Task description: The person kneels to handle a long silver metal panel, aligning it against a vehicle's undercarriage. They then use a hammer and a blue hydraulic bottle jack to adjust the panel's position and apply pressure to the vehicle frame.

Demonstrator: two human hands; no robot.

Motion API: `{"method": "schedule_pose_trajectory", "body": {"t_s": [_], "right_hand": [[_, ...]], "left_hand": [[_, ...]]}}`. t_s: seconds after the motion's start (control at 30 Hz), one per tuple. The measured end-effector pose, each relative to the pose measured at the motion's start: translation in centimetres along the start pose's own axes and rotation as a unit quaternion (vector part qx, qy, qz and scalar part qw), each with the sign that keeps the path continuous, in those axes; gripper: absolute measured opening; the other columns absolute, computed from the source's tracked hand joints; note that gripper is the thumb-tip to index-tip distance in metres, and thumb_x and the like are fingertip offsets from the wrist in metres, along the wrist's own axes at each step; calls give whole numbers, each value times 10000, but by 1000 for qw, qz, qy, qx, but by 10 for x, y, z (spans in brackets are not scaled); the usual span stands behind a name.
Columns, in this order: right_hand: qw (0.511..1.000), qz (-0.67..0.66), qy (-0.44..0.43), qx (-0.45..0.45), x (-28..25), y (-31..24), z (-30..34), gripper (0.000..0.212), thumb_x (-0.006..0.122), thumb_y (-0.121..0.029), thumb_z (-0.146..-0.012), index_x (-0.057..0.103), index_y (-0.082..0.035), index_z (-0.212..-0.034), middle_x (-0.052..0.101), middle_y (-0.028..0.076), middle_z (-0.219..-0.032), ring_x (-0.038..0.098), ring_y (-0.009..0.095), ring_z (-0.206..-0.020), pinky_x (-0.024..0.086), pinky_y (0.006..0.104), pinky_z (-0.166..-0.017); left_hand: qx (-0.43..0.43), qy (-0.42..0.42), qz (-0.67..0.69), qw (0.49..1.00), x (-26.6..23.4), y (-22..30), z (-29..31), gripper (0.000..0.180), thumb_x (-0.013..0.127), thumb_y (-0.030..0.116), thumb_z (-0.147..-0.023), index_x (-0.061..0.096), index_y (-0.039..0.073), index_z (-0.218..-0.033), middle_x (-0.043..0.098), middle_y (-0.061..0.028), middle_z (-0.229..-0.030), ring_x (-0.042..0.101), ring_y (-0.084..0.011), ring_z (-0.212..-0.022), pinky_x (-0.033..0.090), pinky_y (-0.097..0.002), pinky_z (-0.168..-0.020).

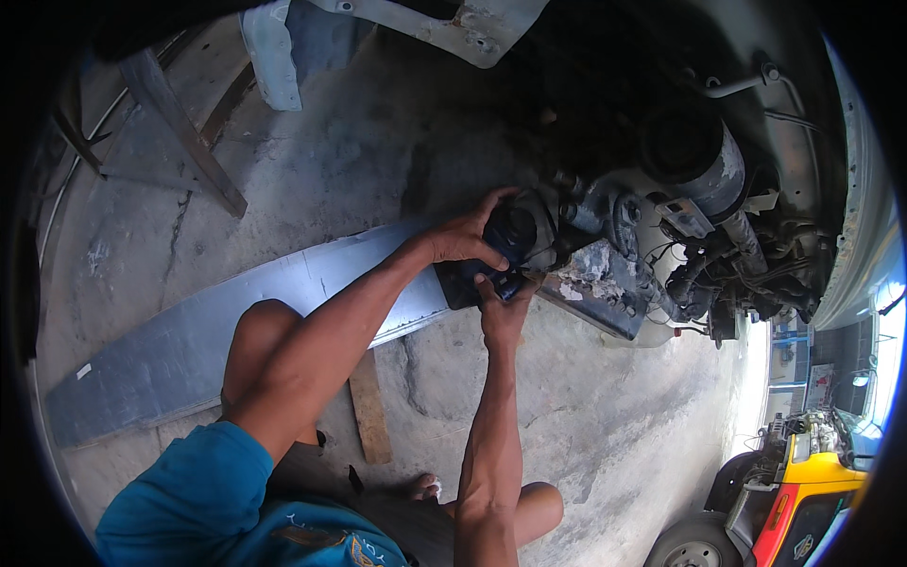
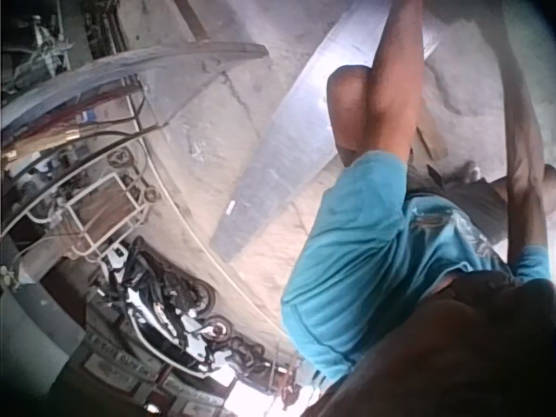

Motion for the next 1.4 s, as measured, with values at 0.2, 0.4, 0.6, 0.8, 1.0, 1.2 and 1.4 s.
{"method": "schedule_pose_trajectory", "body": {"t_s": [0.2, 0.4, 0.6, 0.8, 1.0, 1.2, 1.4], "right_hand": [[998, 53, -5, 29, 10, 9, -12, 748, 847, -134, -824, 427, -5, -1429, 541, 149, -1300, 519, 247, -1183, 416, 350, -1050], [998, 54, -9, 17, 10, 6, -9, 675, 847, -167, -834, 456, 3, -1357, 546, 140, -1233, 519, 227, -1130, 442, 341, -998], [998, 37, -21, 47, 12, 6, -7, 632, 859, -156, -831, 479, -7, -1314, 559, 98, -1171, 536, 202, -1067, 470, 320, -941], [998, 17, -25, 60, 5, 20, -9, 607, 869, -150, -823, 497, -26, -1285, 574, 73, -1117, 546, 182, -1025, 475, 316, -926], [996, 39, -56, 61, 9, 8, -11, 577, 855, -166, -832, 492, -33, -1259, 578, 81, -1102, 549, 192, -1016, 476, 324, -921], [998, 49, -39, 17, 16, -8, -17, 573, 859, -173, -834, 476, -13, -1228, 583, 115, -1080, 562, 217, -967, 495, 354, -870], [998, 41, -32, 25, 13, -6, -15, 576, 844, -159, -835, 473, -8, -1249, 577, 115, -1082, 557, 230, -977, 489, 359, -886]], "left_hand": [[-107, 70, 129, 983, -21, -7, -10, 905, 626, 543, -944, 292, 74, -1642, 439, -205, -1570, 381, -298, -1472, 274, -377, -1226], [-184, 99, -38, 977, -31, -2, -36, 840, 564, 701, -961, 603, -7, -1411, 632, -217, -1357, 585, -281, -1275, 421, -380, -1074], [-118, 128, -160, 972, -38, 5, -50, 805, 655, 737, -879, 745, -34, -1089, 726, -177, -1019, 682, -246, -972, 504, -378, -861], [-205, 138, -147, 958, -44, -10, -63, 720, 828, 681, -735, 755, -24, -862, 708, -127, -768, 685, -218, -734, 515, -373, -698], [-161, 165, -50, 972, -54, -25, -74, 583, 964, 466, -671, 766, -45, -872, 737, -91, -809, 677, -185, -705, 520, -339, -678], [-238, 117, 82, 961, -51, -81, -81, 394, 858, 283, -820, 776, -16, -1063, 768, -102, -1015, 711, -192, -848, 565, -350, -765], [-158, 101, 275, 943, -39, -66, -61, 405, 770, 294, -914, 731, 34, -1222, 733, -96, -1138, 689, -170, -1039, 552, -343, -925]]}}
Point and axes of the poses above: each hand's wrist, its own z-axis away from the middle knuckle, its own x-axis out of the palm, y = z × x, the point moved 9 cm from there along -z, towards the middle knuckle
